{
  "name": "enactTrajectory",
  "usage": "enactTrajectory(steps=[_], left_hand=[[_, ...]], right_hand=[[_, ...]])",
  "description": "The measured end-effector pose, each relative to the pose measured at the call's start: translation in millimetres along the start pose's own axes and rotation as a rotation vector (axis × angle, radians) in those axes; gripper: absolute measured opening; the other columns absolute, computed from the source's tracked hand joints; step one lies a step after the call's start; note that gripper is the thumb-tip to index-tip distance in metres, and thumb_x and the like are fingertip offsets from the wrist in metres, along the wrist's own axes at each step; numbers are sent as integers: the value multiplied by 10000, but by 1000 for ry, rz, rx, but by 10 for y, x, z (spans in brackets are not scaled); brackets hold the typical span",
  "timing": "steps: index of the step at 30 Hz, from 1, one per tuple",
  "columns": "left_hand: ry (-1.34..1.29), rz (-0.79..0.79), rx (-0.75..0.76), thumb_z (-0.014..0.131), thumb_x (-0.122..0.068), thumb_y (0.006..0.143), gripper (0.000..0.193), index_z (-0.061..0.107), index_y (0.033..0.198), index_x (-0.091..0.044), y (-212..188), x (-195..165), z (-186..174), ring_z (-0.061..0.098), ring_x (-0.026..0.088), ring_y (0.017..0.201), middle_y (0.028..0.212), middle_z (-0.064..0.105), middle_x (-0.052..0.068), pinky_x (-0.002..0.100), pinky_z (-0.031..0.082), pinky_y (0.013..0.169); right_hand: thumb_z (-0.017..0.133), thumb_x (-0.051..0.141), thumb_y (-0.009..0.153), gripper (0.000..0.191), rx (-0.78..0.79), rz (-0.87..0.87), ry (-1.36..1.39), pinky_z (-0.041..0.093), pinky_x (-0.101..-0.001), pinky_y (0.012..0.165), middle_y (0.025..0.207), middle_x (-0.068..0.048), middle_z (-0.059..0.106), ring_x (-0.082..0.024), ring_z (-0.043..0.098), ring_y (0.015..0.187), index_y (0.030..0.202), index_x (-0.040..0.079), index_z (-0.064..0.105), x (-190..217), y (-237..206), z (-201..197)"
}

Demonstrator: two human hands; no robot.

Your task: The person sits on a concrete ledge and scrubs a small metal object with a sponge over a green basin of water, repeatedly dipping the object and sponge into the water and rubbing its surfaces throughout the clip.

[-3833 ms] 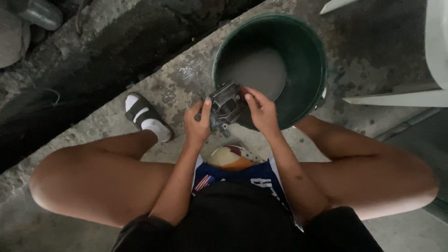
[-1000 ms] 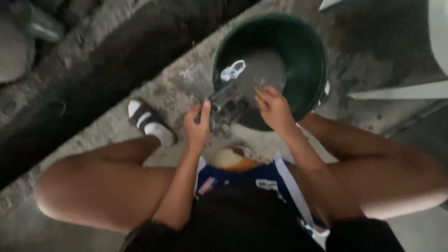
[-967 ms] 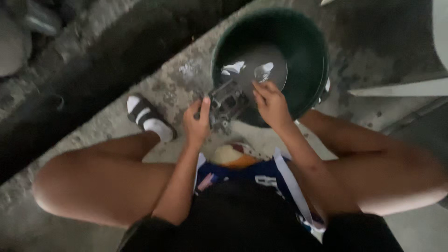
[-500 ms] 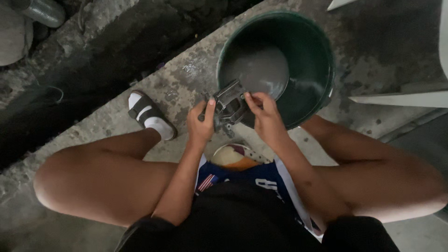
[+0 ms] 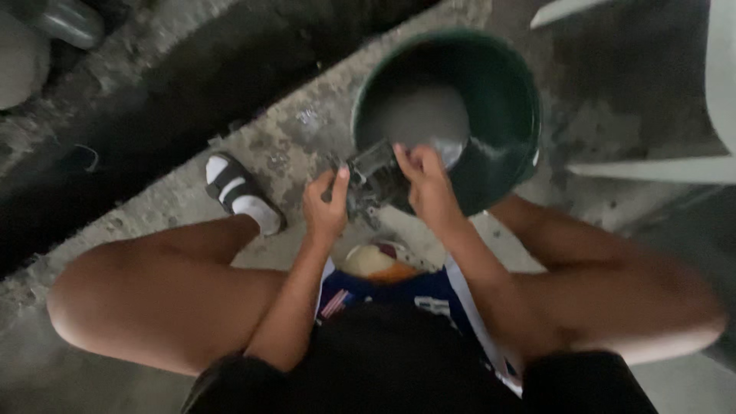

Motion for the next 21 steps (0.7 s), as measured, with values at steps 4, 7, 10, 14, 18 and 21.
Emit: enactTrajectory(steps=[4, 7, 10, 14, 18, 21], left_hand=[[-72, 27, 28, 564, -452, 1018, 544, 555, 779, 37, -14, -4, 20, 472, 198, 611, 645, 491, 148, 408, 384, 593], [-101, 112, -2, 592, -428, 1038, 562, 491, 757, 47, -10, -60, -4, 413, 192, 638, 638, 427, 140, 409, 367, 599], [-62, 64, -1, 601, -415, 1024, 545, 507, 750, 47, -17, -1, -8, 431, 191, 610, 624, 441, 140, 407, 367, 591], [-11, 32, -2, 618, -415, 1018, 533, 533, 766, 47, -27, 29, 1, 434, 209, 621, 640, 458, 160, 402, 396, 599], [-31, 92, -13, 602, -427, 1025, 510, 598, 804, 33, -22, -47, -5, 494, 263, 619, 684, 531, 187, 408, 438, 636], [37, 88, -16, 615, -445, 1005, 499, 639, 821, 19, -23, -61, -25, 575, 320, 650, 703, 574, 211, 413, 447, 616]], right_hand=[[565, -225, 851, 695, 153, 179, 31, 454, -323, 803, 1077, -173, 533, -305, 537, 930, 1473, 83, 591, -87, 39, 71], [561, -216, 745, 790, 137, 113, 4, 486, -332, 886, 1034, -158, 508, -307, 545, 978, 1470, 98, 562, 21, 70, 45], [581, -205, 876, 722, -25, 18, 138, 486, -325, 925, 1076, -135, 519, -291, 544, 1010, 1518, 122, 543, 134, 49, -71], [559, -213, 793, 772, 54, 19, 8, 500, -356, 947, 1103, -165, 527, -326, 561, 1030, 1508, 76, 525, 117, -26, 41], [567, -217, 823, 763, 6, 28, -9, 510, -365, 956, 1137, -170, 534, -338, 577, 1058, 1521, 88, 521, 47, -1, 14], [579, -206, 764, 808, 55, 78, -1, 503, -392, 934, 1150, -181, 538, -362, 575, 1066, 1516, 80, 511, -17, 46, 44]])
Point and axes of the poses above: each hand's wrist, its own y-axis towards the middle knuckle, its own z-axis out of the palm, x = y × z, the point moved 9 cm from there along y, towards the middle knuckle
